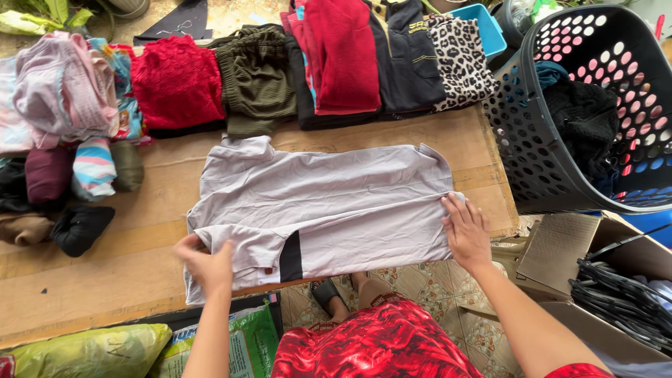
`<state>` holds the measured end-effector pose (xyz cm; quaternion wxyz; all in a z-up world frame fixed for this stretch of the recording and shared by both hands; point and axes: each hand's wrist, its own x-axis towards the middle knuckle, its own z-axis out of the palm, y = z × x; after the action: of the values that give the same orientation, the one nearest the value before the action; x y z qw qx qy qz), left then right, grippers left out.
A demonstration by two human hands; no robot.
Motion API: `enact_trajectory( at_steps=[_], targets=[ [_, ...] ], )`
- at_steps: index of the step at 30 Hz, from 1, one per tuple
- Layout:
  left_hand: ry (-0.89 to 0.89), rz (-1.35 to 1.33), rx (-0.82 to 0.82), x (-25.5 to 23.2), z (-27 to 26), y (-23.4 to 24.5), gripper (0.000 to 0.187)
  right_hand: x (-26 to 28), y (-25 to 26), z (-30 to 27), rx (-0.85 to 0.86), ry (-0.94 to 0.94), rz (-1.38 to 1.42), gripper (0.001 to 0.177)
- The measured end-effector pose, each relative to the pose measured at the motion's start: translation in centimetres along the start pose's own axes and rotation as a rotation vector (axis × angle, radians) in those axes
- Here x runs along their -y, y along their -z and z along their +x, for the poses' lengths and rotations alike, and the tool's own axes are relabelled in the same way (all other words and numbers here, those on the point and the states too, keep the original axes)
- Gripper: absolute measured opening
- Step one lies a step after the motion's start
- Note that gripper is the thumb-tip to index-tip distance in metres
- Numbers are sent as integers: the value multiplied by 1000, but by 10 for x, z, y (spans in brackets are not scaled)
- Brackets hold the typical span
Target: The person folds several clothing items, including a leopard print top, a black polo shirt, a red camisole, and a grey polo shirt, by hand on a wooden surface and places them into a black laundry basket.
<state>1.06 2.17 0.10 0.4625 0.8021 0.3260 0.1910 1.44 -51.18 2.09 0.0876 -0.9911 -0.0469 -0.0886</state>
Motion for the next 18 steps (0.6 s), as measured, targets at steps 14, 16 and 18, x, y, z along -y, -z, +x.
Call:
enact_trajectory(
  at_steps=[14, 16, 18],
  targets=[
    [-190, 357, 177, -1, 150, -84, 66, -42, -51, 195, 113, -383, 293, 29],
    [-135, 400, 217, 9, 162, -98, 66, -73, -66, 206, 52, -635, 738, 24],
    [-111, 475, 224, 22, 166, -103, 60, -98, -64, 211, 96, -763, 934, 24]
  ],
)
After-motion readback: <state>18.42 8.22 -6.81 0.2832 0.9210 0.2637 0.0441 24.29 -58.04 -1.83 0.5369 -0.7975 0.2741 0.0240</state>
